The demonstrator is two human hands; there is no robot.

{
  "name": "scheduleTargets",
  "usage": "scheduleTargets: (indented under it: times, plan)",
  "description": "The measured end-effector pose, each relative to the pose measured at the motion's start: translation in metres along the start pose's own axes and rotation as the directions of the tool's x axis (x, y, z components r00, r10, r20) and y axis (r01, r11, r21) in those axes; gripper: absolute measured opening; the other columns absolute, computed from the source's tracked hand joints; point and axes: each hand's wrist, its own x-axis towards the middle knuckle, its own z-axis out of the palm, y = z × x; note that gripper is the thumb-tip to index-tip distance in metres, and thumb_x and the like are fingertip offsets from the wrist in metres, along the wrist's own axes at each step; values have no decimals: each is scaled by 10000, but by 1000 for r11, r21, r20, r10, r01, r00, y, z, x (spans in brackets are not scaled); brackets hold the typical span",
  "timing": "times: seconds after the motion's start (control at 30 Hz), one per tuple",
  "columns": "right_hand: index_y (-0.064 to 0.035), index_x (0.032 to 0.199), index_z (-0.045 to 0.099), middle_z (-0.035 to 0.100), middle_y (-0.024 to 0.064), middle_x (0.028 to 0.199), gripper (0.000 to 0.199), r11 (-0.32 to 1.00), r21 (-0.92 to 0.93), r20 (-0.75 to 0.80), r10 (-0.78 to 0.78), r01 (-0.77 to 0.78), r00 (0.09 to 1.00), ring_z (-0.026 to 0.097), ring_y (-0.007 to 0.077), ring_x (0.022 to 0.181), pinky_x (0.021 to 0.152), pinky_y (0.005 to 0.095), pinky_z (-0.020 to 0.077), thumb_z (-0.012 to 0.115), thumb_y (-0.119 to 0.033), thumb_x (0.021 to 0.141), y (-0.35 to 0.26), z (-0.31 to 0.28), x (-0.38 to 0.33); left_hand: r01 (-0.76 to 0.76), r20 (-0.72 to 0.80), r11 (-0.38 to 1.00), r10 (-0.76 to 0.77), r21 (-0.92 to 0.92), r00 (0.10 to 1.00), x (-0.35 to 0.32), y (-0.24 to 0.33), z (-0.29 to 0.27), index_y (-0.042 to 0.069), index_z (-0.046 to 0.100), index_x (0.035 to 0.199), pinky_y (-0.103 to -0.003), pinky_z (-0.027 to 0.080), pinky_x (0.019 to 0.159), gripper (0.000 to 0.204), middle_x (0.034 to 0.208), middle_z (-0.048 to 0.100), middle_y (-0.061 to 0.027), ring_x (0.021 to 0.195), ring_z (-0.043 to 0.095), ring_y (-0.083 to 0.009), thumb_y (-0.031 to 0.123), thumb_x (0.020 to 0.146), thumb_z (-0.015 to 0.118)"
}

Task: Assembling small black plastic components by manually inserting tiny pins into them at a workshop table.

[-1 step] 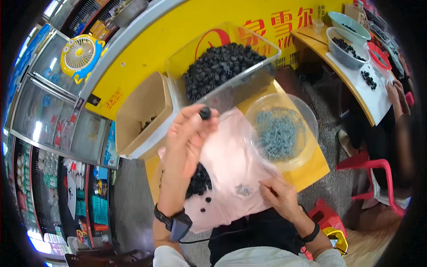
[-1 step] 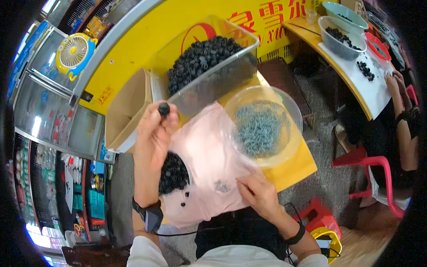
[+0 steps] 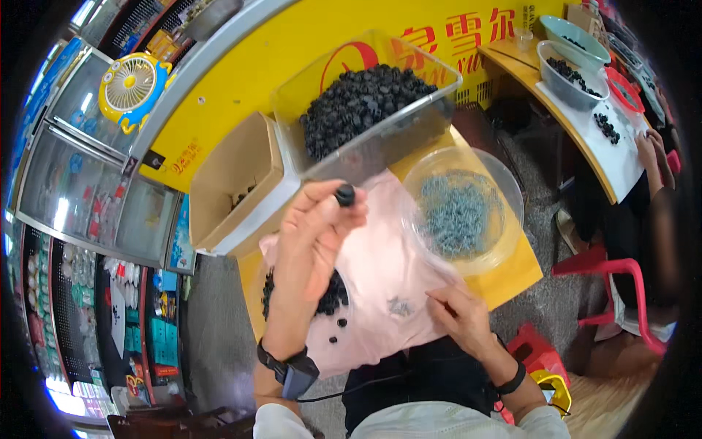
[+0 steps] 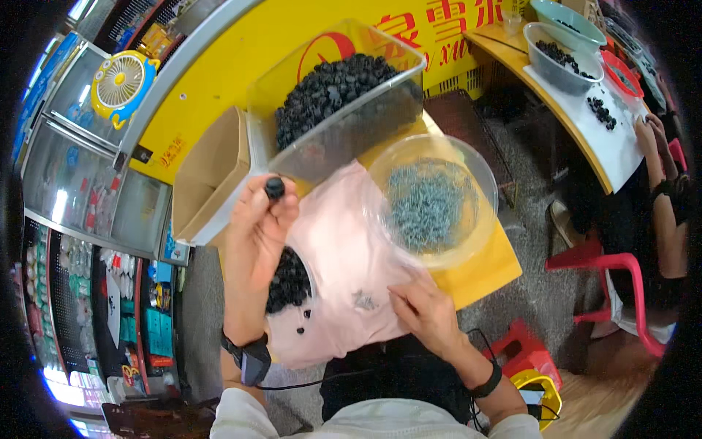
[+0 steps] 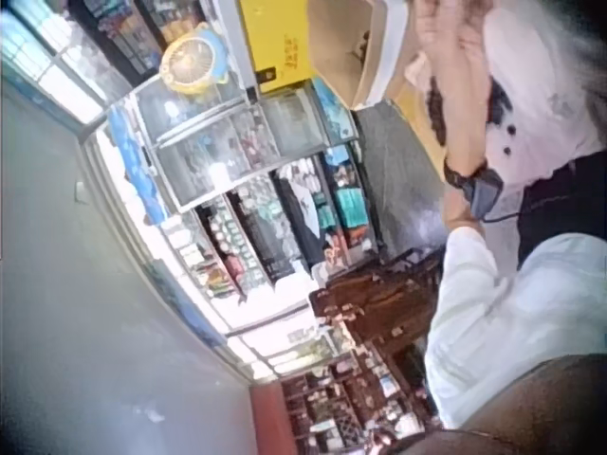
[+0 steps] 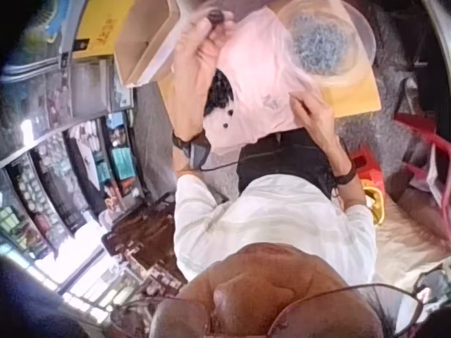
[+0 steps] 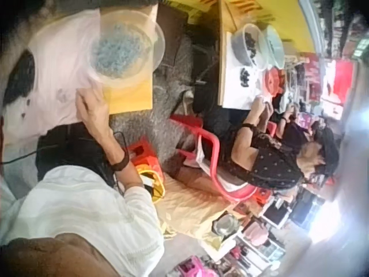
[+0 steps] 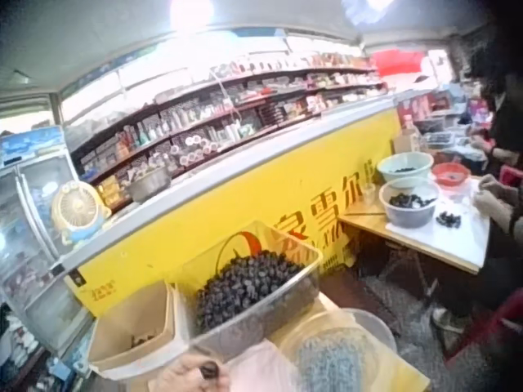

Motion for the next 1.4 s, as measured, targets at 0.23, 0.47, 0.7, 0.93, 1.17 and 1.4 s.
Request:
scheduleTargets:
  times: [0.23,0.47,0.7,0.93,1.17,1.4]
  plan:
    - [-26,960,678,620,88,776,160,998,62,-38,5,-3,999,585,162,633,566,268,458,656,-10,803,-11,-1,11,90,-63,980,-103,-176,993,-55,-24,11,6,568,1096,-377,519,871,202,1061,634,-184,972,632,-268,95,914,571]
    - [-24,979,671,609,55,782,199,959,217,-148,-154,184,977,542,108,608,519,230,421,663,28,787,-76,-10,34,115,-92,952,-147,-285,985,-81,-35,11,32,572,1103,-374,515,878,198,1075,630,-174,1010,621,-271,107,920,578]
    - [-46,1062,626,591,50,944,305,921,277,-180,-230,273,956,568,103,682,547,226,474,698,-9,768,-107,-2,55,83,-104,967,-111,-240,988,-92,-37,15,60,589,1088,-364,476,928,177,1091,639,-137,1044,609,-253,81,912,587]
    - [-39,1021,629,592,55,924,277,904,232,-196,-319,360,927,598,119,721,572,234,496,701,-5,756,-100,6,60,69,-85,974,-89,-218,992,-98,-34,19,67,615,1033,-366,469,947,132,1080,637,-137,1030,612,-222,54,907,580]
    - [-34,986,630,596,58,907,257,887,236,-163,-366,396,916,600,125,711,547,228,494,710,-10,743,-100,3,60,92,-82,967,-115,-239,990,-99,-34,17,56,599,1041,-361,478,938,134,1078,635,-136,1022,616,-215,51,909,575]
    - [-11,899,631,601,56,852,204,865,171,-188,-442,473,877,585,121,679,481,221,474,713,2,712,-94,0,58,114,-82,970,-134,-214,988,-100,-37,15,52,590,1034,-349,489,917,149,1033,641,-107,953,632,-187,16,889,591]
